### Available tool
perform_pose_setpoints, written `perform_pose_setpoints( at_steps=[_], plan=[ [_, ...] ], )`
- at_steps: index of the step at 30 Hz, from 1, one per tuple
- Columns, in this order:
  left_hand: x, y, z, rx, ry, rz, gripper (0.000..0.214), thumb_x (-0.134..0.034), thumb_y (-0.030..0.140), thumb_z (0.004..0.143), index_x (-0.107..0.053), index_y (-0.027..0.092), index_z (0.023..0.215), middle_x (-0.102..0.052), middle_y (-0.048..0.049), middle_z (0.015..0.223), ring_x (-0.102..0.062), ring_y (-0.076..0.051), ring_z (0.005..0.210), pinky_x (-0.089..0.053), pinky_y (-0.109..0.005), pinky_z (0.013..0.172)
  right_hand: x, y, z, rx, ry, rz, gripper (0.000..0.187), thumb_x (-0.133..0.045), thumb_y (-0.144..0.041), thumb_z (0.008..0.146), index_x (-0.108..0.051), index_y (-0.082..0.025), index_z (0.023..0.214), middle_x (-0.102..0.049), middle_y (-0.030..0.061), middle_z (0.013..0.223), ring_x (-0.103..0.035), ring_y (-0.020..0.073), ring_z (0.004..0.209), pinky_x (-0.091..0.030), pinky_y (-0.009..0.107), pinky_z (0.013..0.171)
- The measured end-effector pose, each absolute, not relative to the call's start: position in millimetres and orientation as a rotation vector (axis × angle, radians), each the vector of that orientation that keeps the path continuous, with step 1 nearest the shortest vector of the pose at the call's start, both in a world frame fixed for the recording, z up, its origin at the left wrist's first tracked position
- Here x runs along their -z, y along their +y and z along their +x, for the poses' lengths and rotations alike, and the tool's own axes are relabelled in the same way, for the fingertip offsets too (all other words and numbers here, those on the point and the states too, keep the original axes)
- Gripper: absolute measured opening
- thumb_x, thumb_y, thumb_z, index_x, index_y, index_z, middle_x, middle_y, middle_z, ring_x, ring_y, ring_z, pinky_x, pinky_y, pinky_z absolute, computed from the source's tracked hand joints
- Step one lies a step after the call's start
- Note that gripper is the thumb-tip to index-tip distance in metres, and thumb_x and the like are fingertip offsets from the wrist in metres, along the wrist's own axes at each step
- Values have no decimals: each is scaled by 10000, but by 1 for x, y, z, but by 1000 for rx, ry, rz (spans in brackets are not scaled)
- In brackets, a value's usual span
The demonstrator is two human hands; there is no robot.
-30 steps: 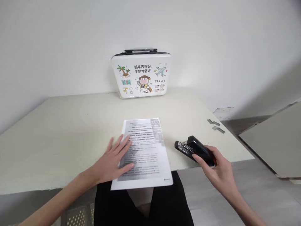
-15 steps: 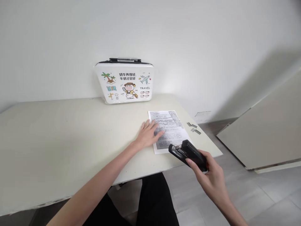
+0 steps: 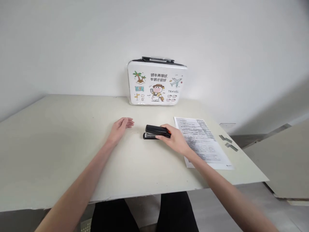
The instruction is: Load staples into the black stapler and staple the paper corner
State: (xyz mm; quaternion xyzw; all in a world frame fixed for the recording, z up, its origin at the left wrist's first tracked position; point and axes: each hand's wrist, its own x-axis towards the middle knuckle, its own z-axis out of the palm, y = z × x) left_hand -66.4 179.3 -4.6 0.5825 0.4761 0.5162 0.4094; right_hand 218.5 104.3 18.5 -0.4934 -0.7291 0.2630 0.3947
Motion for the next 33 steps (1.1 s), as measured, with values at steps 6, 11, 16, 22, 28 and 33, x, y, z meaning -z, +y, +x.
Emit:
perform_pose_setpoints(
  at_steps=[6, 11, 16, 22, 28, 33],
  plan=[
    [4, 176, -67, -1251, 1256, 1551, 358, -618, 530, 956, -739, 193, 955, -762, -91, 944, -716, -230, 901, -571, -381, 909, 2, 134, 190, -807, -1864, -1216, 336, -757, -484, 869, -671, -243, 1087, -756, 24, 1018, -690, 235, 929, -529, 368, 872],
    [2, 176, -63, -1267, 1297, 1540, 320, -601, 486, 964, -738, 198, 940, -754, -77, 913, -703, -217, 869, -559, -352, 860, 5, 129, 194, -854, -1756, -1217, 324, -581, -524, 994, -676, -245, 1127, -753, 52, 1142, -683, 241, 1072, -512, 376, 959],
    [2, 179, -64, -1346, 1411, 1495, 290, -572, 432, 984, -741, 197, 959, -740, -65, 917, -692, -211, 889, -531, -334, 835, 14, 129, 194, -787, -1539, -1326, 346, -390, -473, 1069, -647, -242, 1068, -742, 76, 1108, -682, 244, 1035, -507, 404, 957],
    [2, 181, -77, -1510, 1560, 1431, 288, -536, 424, 1006, -727, 208, 998, -743, -66, 993, -685, -221, 999, -491, -330, 856, 21, 132, 192, -829, -1491, -1321, 310, -387, -454, 1059, -619, -251, 1088, -735, 82, 1112, -684, 251, 1038, -504, 425, 972],
    [0, 182, -88, -1563, 1593, 1340, 277, -533, 410, 981, -717, 202, 975, -746, -82, 1028, -690, -233, 1016, -515, -346, 864, 16, 131, 194, -887, -1440, -1322, 318, -447, -496, 1033, -637, -250, 1095, -747, 84, 1146, -692, 257, 1056, -517, 424, 974],
    [-1, 176, -80, -1485, 1421, 1362, 348, -555, 501, 987, -709, 191, 949, -734, -105, 1030, -699, -249, 993, -549, -399, 897, 7, 126, 197, -897, -1642, -1272, 328, -607, -529, 963, -703, -248, 1101, -765, 63, 1140, -694, 254, 1064, -528, 409, 964]
  ],
)
